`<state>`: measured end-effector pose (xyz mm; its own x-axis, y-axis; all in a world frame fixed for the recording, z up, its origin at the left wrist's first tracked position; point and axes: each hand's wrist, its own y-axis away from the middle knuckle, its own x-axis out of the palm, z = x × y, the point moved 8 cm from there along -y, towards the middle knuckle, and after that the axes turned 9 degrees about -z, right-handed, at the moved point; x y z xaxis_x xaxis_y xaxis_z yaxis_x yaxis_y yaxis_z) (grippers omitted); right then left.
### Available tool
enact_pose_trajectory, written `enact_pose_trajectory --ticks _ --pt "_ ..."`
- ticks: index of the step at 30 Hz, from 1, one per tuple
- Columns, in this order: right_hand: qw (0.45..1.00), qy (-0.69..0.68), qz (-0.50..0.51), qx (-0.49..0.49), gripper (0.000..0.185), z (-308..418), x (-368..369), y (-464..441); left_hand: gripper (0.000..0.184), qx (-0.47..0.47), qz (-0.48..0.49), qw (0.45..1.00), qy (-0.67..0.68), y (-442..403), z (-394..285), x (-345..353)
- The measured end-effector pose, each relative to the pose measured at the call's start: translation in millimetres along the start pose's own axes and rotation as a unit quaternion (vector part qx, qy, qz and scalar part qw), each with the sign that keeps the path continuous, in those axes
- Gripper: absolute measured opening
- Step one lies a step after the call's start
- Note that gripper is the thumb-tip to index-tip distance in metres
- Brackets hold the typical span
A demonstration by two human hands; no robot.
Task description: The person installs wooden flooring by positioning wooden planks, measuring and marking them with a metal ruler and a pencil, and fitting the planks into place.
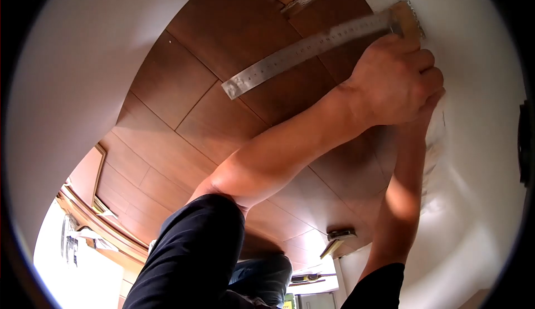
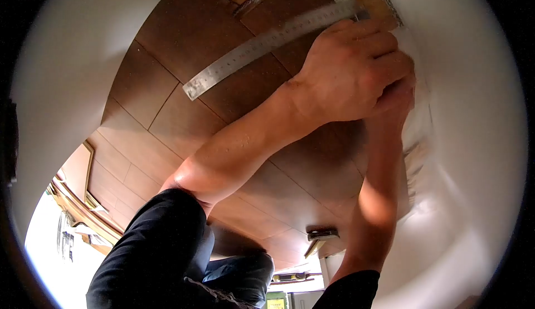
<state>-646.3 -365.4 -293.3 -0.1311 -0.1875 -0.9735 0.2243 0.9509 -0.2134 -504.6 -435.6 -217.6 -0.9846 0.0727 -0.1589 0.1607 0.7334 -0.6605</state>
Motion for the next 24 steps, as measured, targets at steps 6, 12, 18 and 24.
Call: enact_pose_trajectory --ticks 6,12,18,24 --pt "0.99 0.106 -0.028 -0.085 0.039 45.5 13.3 -47.2 0.019 -0.042 -0.013 0.995 -0.089 0.8 16.9 2.4" --pt "0.972 0.208 -0.033 -0.103 0.043 79.8 17.7 -57.7 0.018 -0.064 0.016 0.991 -0.119 -3.6 24.9 -4.5" --pt "0.939 0.328 -0.024 -0.097 0.047 103.5 12.6 -59.6 0.016 -0.052 -0.082 0.989 -0.112 -10.6 28.8 -17.9" --pt "0.931 0.347 -0.019 -0.112 0.052 93.0 10.4 -55.6 0.021 -0.083 -0.067 0.974 -0.2 -10.5 37.8 -19.6"
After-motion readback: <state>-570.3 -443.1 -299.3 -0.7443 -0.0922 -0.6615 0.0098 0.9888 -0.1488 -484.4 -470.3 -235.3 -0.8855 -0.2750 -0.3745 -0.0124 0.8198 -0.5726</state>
